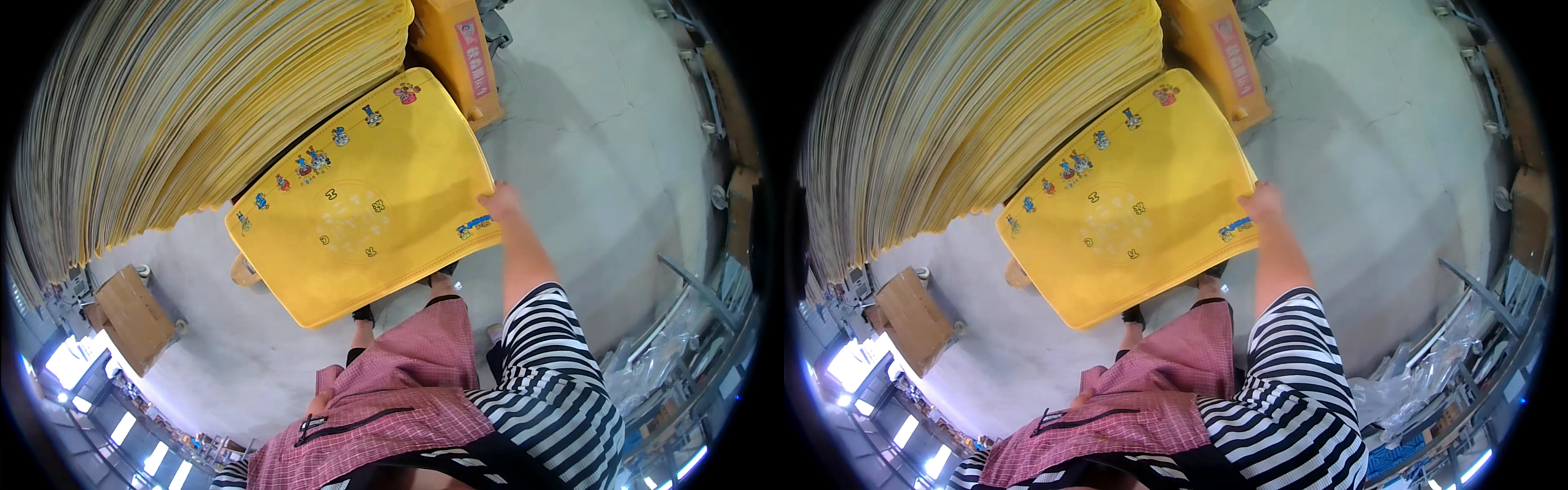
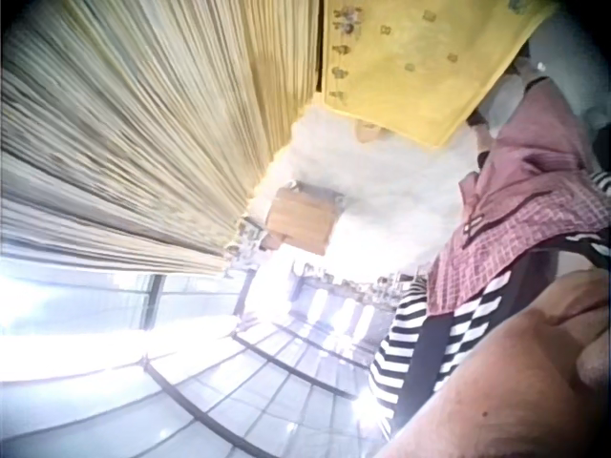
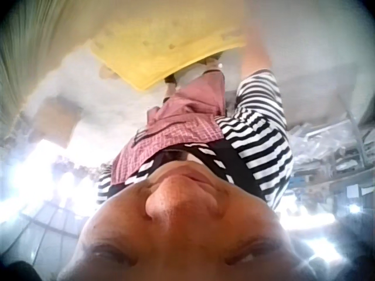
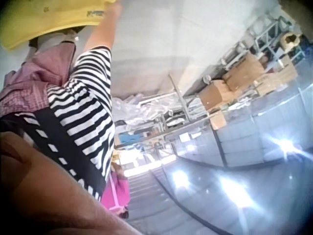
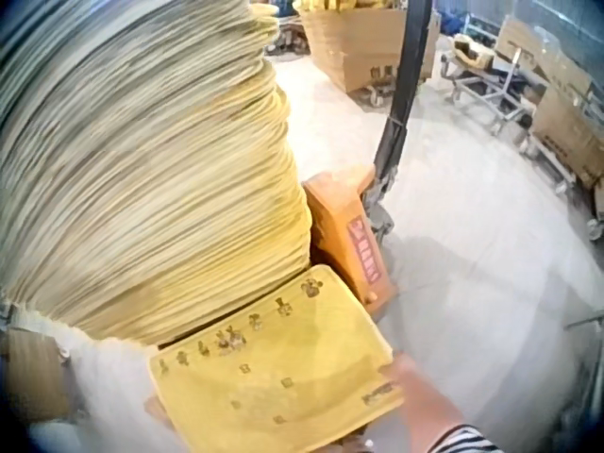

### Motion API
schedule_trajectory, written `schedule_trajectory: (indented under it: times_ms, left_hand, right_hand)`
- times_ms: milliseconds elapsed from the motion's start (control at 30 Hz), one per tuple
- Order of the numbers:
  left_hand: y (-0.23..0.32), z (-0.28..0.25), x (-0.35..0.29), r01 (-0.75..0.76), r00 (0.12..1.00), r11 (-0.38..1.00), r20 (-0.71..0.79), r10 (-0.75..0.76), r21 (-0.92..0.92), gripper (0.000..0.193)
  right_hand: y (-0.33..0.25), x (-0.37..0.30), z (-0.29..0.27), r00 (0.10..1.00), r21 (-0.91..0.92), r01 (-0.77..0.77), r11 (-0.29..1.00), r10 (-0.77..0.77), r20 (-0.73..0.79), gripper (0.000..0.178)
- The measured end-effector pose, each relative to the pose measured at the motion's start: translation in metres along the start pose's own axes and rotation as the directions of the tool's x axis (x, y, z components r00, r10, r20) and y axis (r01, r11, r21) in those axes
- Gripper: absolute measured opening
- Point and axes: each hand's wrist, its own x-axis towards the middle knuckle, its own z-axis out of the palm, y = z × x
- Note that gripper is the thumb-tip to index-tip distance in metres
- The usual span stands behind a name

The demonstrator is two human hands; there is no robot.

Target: The person picks up yellow and black mats from a pallet and places them on a table. They roll each mat individually and secure the rolled shape with a piece of white tape. The person repeats this process for multiple mats, stacking the finished rolls on the table.

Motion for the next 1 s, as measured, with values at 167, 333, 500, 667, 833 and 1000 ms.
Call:
schedule_trajectory:
  times_ms: [167, 333, 500, 667, 833, 1000]
  left_hand:
    - [0.056, 0.007, -0.019, -0.077, 0.992, 0.997, -0.102, 0.075, -0.017, 0.036]
    - [0.207, -0.058, -0.094, -0.222, 0.961, 0.975, -0.161, 0.224, 0.026, 0.025]
    - [0.194, -0.088, -0.018, -0.357, 0.852, 0.934, -0.422, 0.309, -0.037, 0.033]
    - [0.380, -0.119, -0.053, -0.759, 0.648, 0.552, -0.314, 0.694, -0.345, 0.092]
    - [0.416, -0.145, -0.103, -0.775, 0.520, 0.621, -0.680, 0.517, -0.120, 0.116]
    - [0.292, -0.209, -0.090, -0.754, 0.513, 0.644, -0.729, 0.453, -0.130, 0.050]
  right_hand:
    - [-0.004, 0.007, 0.003, 0.956, 0.278, -0.215, 0.936, 0.144, 0.254, 0.060]
    - [-0.037, -0.024, -0.020, 0.972, 0.054, -0.099, 0.994, 0.085, 0.218, 0.055]
    - [-0.116, -0.156, -0.071, 0.986, -0.131, 0.163, 0.978, -0.156, 0.066, 0.044]
    - [-0.193, -0.287, -0.077, 0.912, -0.200, 0.411, 0.890, -0.401, 0.090, 0.044]
    - [-0.269, -0.389, -0.035, 0.822, 0.090, 0.565, 0.820, -0.569, 0.029, 0.042]
    - [-0.330, -0.425, 0.021, 0.708, 0.110, 0.683, 0.722, -0.692, 0.144, 0.061]
